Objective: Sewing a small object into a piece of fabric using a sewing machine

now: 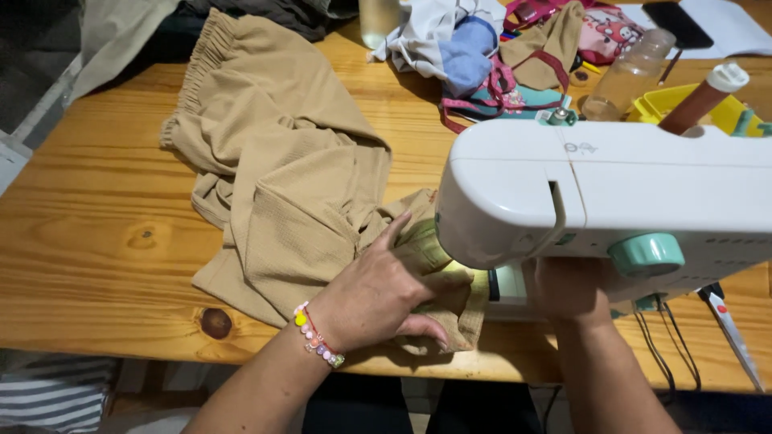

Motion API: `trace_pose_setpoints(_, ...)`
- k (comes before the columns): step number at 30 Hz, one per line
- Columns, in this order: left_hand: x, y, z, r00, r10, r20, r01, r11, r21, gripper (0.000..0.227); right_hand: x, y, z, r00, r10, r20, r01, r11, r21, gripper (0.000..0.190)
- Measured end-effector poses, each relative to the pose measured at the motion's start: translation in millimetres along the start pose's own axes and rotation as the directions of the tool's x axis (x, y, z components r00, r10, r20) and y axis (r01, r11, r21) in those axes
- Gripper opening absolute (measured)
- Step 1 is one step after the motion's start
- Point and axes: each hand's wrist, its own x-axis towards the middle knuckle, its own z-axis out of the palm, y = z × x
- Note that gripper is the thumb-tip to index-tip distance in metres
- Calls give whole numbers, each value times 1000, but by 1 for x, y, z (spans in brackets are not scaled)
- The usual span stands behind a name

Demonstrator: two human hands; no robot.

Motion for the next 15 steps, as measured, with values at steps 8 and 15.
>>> trace_pose_setpoints(8, -2, -1, 3, 1000, -18, 24, 17, 1000, 19, 72, -5, 0, -3, 973, 221, 72, -230, 959, 167, 6)
trace_pose_setpoints(15, -2, -1, 2, 1000, 2, 12, -2, 999, 34, 72, 8, -7, -3, 928, 352, 126, -373, 888, 269, 11)
